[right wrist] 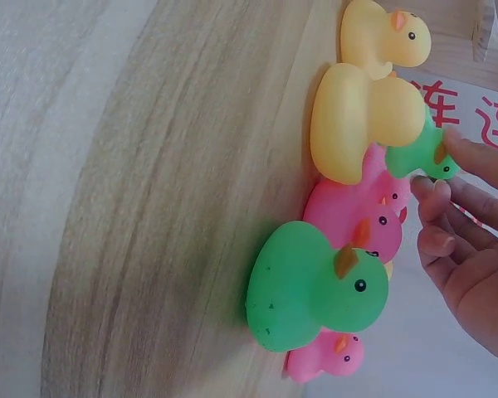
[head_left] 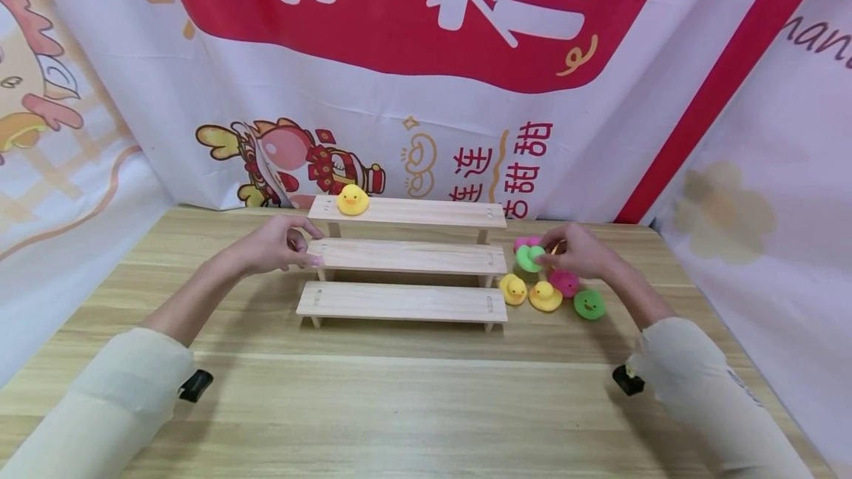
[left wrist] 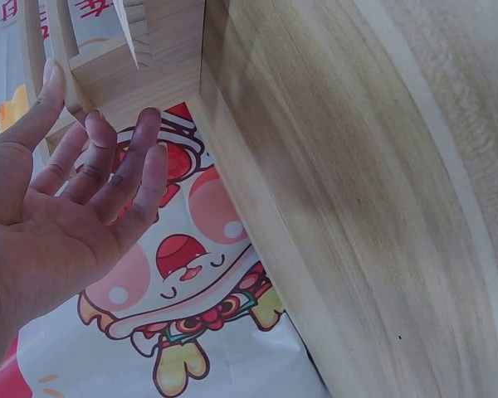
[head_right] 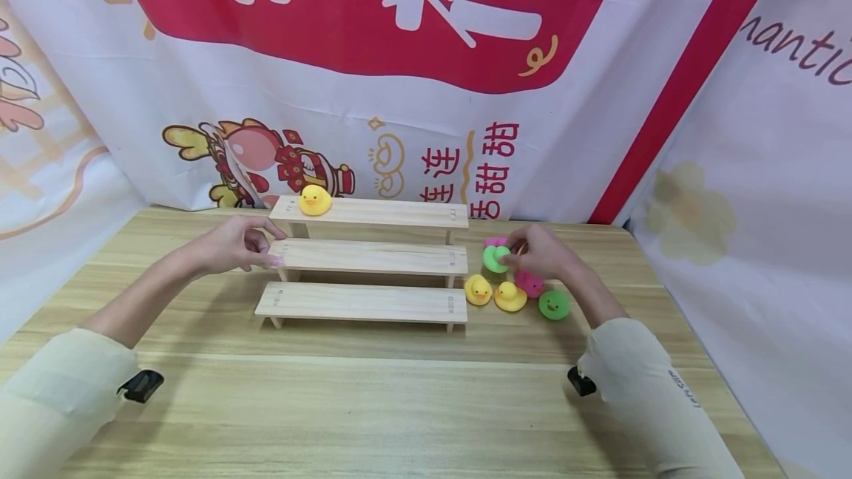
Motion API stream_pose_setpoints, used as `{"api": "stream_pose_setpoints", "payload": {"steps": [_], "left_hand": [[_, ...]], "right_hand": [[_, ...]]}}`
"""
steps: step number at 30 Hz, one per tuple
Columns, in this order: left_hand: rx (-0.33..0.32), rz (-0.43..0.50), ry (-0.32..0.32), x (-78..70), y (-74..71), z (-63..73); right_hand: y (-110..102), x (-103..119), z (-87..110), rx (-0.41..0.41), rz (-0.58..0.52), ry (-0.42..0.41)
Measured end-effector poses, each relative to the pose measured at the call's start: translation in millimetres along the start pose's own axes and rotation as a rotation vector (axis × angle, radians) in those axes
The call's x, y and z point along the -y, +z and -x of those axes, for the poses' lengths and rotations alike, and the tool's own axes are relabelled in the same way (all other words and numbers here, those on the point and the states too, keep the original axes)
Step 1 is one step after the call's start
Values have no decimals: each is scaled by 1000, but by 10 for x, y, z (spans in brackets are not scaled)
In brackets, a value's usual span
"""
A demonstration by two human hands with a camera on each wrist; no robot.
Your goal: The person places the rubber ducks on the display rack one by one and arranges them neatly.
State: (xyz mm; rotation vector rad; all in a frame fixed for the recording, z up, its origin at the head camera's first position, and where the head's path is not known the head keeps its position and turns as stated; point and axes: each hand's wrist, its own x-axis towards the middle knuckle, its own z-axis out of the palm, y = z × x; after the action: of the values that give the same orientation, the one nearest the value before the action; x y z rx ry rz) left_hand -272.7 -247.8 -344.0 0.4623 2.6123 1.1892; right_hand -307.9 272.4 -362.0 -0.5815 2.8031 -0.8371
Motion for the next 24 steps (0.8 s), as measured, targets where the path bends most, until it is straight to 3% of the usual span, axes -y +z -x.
{"api": "stream_pose_setpoints", "payload": {"steps": [24], "left_hand": [[10, 17, -15, 14, -4, -6]], "right_hand": [[-47, 242, 27, -134, -64, 26]]}}
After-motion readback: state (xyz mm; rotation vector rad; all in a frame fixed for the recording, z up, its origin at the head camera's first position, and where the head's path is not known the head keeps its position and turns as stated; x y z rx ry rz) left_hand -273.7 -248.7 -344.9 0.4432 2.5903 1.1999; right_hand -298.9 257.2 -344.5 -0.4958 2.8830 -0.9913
